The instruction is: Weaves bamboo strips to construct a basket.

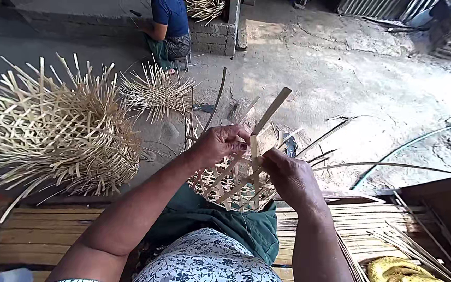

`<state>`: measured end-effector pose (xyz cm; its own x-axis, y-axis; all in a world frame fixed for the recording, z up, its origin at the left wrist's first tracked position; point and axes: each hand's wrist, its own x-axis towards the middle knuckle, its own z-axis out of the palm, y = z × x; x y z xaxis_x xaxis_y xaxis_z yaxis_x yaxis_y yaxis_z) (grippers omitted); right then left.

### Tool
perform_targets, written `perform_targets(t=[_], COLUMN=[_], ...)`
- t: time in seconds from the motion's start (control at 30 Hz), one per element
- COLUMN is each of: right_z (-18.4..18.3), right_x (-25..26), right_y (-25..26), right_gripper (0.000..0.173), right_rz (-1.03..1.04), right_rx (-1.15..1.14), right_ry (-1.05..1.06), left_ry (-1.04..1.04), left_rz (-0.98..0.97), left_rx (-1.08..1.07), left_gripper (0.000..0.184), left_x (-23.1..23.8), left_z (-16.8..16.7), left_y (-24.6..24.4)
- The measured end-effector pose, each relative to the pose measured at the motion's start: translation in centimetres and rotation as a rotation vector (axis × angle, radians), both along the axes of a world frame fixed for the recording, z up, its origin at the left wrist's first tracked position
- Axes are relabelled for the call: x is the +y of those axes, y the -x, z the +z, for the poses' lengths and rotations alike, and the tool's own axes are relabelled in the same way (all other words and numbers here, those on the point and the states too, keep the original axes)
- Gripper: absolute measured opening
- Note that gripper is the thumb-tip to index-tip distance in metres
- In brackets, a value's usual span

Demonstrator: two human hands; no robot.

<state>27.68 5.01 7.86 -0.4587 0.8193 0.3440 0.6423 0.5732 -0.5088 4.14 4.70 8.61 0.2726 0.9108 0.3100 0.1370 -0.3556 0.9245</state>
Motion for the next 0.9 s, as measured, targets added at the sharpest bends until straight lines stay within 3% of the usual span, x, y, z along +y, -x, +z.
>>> perform_targets(t=[0.13,0.2,0.3,0.37,0.43,0.47,0.53,0.7,0.9], right_z=[0.1,0.1,0.1,-0.1,-0.8,-1.2,-2.1,-2.5,-2.2], right_x=[0.0,0.0,0.0,0.2,0.0,0.0,0.2,0.1,0.1], right_y=[0.1,0.1,0.4,0.5,0.9,1.0,0.8,1.1,1.3], right_gripper=[0.028,0.030,0.034,0.031,0.016,0.010,0.015,0.028,0.031], right_rz=[-0.025,-0.040,-0.082,-0.072,-0.064,-0.075,-0.116,-0.192,-0.254], right_rx=[-0.027,-0.040,-0.030,0.050,0.181,0.227,0.303,0.498,0.448], right_ry=[-0.010,0.000,-0.002,-0.067,-0.103,-0.102,-0.105,-0.090,0.081], left_ry=[-0.073,-0.108,-0.474,-0.759,-0.876,-0.878,-0.825,-0.769,-0.668], left_rz=[-0.092,-0.034,0.235,0.203,0.132,0.124,0.152,0.293,0.353], left_rx=[-0.146,-0.088,0.301,0.539,0.787,0.879,0.961,0.792,0.685], left_gripper=[0.009,0.010,0.028,0.038,0.042,0.040,0.035,0.035,0.028], left_x=[0.2,0.0,-1.1,-1.3,-0.5,0.3,1.4,-0.1,-0.6], left_z=[-1.5,-1.5,-0.3,0.5,0.4,0.2,1.0,2.8,0.3], left_y=[0.8,0.7,-0.7,-1.8,-2.2,-1.8,-0.8,-0.9,-2.1])
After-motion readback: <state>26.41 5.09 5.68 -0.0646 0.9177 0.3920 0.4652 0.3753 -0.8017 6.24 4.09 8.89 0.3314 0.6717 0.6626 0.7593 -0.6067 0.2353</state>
